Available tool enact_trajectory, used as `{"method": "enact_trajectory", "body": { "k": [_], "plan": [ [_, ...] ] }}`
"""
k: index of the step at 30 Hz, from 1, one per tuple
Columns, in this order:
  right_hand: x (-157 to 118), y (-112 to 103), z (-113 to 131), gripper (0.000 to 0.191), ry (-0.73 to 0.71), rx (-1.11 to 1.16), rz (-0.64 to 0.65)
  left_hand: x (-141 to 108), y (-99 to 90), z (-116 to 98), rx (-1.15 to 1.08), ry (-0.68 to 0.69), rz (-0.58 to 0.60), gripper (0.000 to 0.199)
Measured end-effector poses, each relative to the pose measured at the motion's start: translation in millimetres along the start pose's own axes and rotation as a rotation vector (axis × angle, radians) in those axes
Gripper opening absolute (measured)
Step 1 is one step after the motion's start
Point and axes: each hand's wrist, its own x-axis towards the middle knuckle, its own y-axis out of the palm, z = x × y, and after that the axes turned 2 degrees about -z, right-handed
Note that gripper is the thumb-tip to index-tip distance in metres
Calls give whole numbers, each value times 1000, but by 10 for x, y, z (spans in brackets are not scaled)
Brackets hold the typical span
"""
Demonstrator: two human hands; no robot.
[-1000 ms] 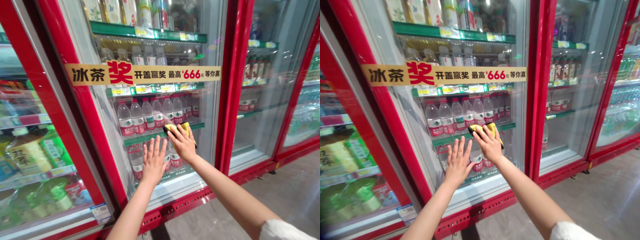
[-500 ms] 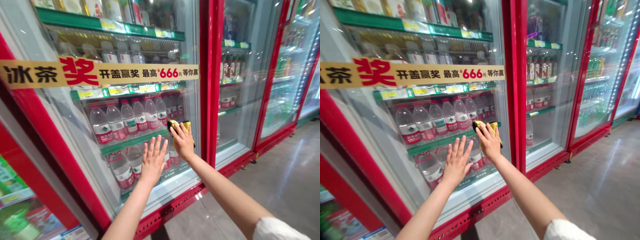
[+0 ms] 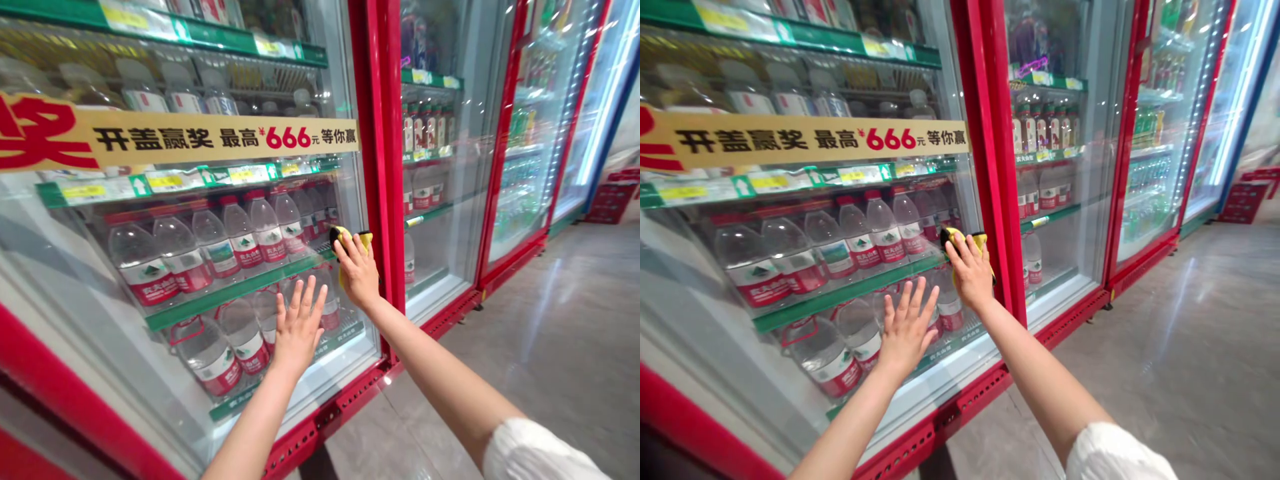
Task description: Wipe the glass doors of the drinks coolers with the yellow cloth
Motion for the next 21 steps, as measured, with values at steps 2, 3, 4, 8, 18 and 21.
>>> {"method": "enact_trajectory", "body": {
  "k": [2, 3, 4, 8, 18, 21],
  "plan": [
    [24, -13, -79, 60, 92, -6, -33, 24, 31, -24, -4, -4, 7, 113],
    [-59, 4, -106, 62, 132, -8, -43, 23, 51, -33, -6, -8, 10, 112],
    [-196, 37, -123, 65, 162, -9, -49, 14, 76, -41, -7, -11, 13, 112],
    [-841, 220, -98, 80, 197, 6, -82, -66, 201, -101, 7, -32, 3, 115],
    [-544, 254, -98, 83, 263, 74, -45, -125, 368, -279, 3, -36, 17, 114],
    [-1241, 375, -53, 86, 327, 97, -9, -213, 385, -293, 0, -44, 21, 109]
  ]
}}
